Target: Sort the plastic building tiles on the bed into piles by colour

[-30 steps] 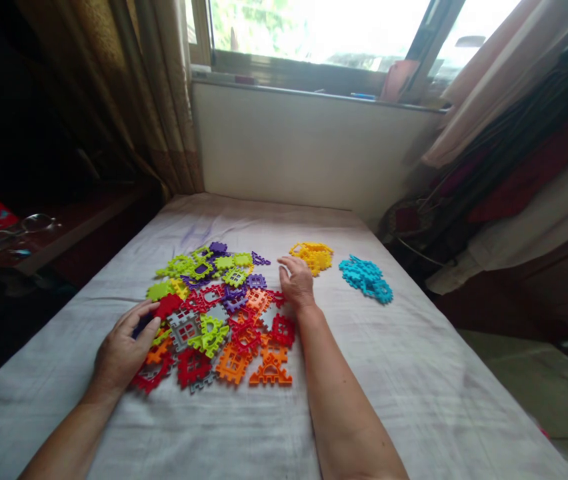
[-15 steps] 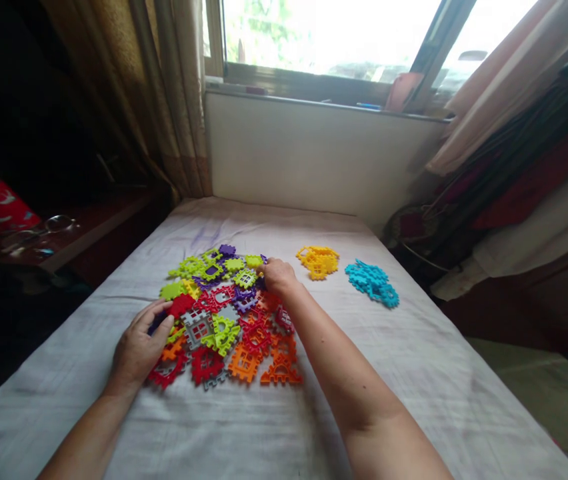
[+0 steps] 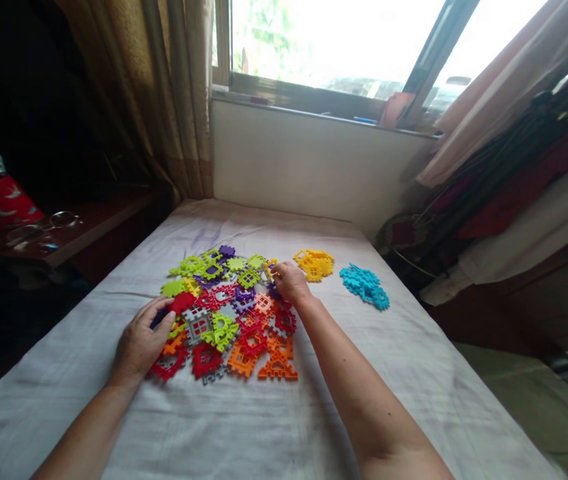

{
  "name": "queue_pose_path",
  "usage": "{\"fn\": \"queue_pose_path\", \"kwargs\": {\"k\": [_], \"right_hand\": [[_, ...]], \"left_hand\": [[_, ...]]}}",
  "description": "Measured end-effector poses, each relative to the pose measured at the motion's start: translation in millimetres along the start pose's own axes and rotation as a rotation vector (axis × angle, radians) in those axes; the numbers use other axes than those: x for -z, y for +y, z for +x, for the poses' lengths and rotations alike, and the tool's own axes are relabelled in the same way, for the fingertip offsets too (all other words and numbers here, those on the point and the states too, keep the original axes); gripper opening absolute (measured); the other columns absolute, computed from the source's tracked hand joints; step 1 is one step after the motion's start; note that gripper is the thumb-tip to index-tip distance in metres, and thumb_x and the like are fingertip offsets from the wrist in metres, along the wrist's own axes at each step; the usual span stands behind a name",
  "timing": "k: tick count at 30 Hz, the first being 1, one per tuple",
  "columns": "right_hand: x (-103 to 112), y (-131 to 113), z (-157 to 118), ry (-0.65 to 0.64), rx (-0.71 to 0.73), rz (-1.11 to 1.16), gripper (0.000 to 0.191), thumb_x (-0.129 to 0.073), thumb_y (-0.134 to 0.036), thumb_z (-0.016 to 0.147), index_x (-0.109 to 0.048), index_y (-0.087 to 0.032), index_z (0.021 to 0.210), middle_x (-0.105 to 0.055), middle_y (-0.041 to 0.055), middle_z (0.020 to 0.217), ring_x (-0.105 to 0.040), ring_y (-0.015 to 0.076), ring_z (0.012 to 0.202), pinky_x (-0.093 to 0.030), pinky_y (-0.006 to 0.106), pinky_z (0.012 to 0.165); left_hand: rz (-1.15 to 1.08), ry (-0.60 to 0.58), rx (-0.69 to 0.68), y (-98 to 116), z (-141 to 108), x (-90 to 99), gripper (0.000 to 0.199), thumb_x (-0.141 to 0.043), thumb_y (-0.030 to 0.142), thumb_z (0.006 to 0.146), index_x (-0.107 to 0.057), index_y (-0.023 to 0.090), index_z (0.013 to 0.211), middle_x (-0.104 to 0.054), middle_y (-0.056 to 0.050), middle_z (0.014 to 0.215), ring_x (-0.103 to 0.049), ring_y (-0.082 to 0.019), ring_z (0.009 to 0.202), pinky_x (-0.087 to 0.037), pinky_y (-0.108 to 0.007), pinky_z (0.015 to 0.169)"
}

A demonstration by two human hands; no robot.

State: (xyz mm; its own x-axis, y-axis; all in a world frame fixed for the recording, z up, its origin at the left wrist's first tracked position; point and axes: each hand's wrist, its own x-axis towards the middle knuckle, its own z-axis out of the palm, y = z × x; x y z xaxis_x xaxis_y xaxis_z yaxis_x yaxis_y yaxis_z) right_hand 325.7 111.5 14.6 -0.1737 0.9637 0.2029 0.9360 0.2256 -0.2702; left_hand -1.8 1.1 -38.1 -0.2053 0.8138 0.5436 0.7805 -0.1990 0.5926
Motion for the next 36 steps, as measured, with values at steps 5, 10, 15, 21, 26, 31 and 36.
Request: {"fn": "queue_pose_path", "kwargs": {"k": [5, 10, 15, 21, 26, 31, 36], "right_hand": [[11, 16, -2, 0.127, -0.1, 0.068, 0.04, -0.053, -0.013, 0.083, -0.067, -0.022, 0.119, -0.073, 0.0041, 0.093, -0.066, 0.0176, 0.082, -0.048, 0.026, 0.08], [15, 36, 1, 0.133, -0.24, 0.398, 0.048, -0.059, -0.021, 0.079, -0.062, -0.016, 0.126, -0.069, 0.0021, 0.074, -0.064, 0.0186, 0.067, -0.053, 0.034, 0.075], [6, 44, 5, 0.129, -0.271, 0.617, 0.04, -0.058, -0.026, 0.08, -0.065, -0.017, 0.118, -0.071, 0.003, 0.078, -0.067, 0.0165, 0.065, -0.056, 0.031, 0.066], [7, 35, 4, 0.099, -0.232, 0.261, 0.032, -0.055, -0.021, 0.084, -0.071, -0.018, 0.111, -0.074, 0.006, 0.082, -0.068, 0.0209, 0.078, -0.052, 0.033, 0.079], [8, 18, -11, -0.096, 0.029, -0.161, 0.033, -0.047, -0.011, 0.089, -0.074, -0.023, 0.104, -0.074, 0.008, 0.103, -0.067, 0.0214, 0.094, -0.047, 0.029, 0.083], [9, 20, -18, -0.026, 0.088, -0.197, 0.028, -0.047, -0.018, 0.093, -0.072, -0.023, 0.103, -0.071, 0.009, 0.111, -0.064, 0.0203, 0.1, -0.045, 0.027, 0.087], [18, 41, -5, 0.106, -0.139, -0.155, 0.031, -0.044, -0.028, 0.094, -0.072, -0.022, 0.105, -0.074, 0.0061, 0.09, -0.065, 0.0199, 0.083, -0.044, 0.026, 0.072]], "left_hand": [[0.001, 0.001, 0.005, -1, 0, 0.3, 0.032, -0.05, 0.041, 0.086, -0.067, 0.022, 0.105, -0.069, -0.009, 0.12, -0.064, -0.025, 0.113, -0.05, -0.041, 0.103], [0.01, -0.018, 0.014, 2, 1, 2.1, 0.032, -0.049, 0.041, 0.086, -0.067, 0.023, 0.105, -0.069, -0.009, 0.121, -0.064, -0.025, 0.113, -0.05, -0.041, 0.103], [0.008, -0.012, 0.02, 3, 1, 2.2, 0.032, -0.05, 0.041, 0.085, -0.067, 0.023, 0.106, -0.069, -0.009, 0.121, -0.064, -0.025, 0.112, -0.05, -0.042, 0.103], [0.005, -0.022, 0.022, 4, 1, 2.3, 0.033, -0.049, 0.042, 0.086, -0.067, 0.022, 0.105, -0.069, -0.009, 0.121, -0.064, -0.026, 0.113, -0.049, -0.042, 0.103], [-0.003, -0.019, 0.031, 2, 1, 1.9, 0.035, -0.049, 0.043, 0.085, -0.067, 0.021, 0.106, -0.069, -0.011, 0.121, -0.064, -0.027, 0.113, -0.048, -0.044, 0.104], [-0.007, -0.022, 0.023, 4, 1, 2.9, 0.033, -0.05, 0.042, 0.086, -0.067, 0.022, 0.105, -0.068, -0.01, 0.122, -0.064, -0.026, 0.114, -0.049, -0.044, 0.104], [-0.001, -0.022, 0.026, 5, 1, 3.5, 0.032, -0.05, 0.041, 0.085, -0.068, 0.023, 0.104, -0.069, -0.009, 0.121, -0.064, -0.026, 0.113, -0.049, -0.043, 0.103]]}}
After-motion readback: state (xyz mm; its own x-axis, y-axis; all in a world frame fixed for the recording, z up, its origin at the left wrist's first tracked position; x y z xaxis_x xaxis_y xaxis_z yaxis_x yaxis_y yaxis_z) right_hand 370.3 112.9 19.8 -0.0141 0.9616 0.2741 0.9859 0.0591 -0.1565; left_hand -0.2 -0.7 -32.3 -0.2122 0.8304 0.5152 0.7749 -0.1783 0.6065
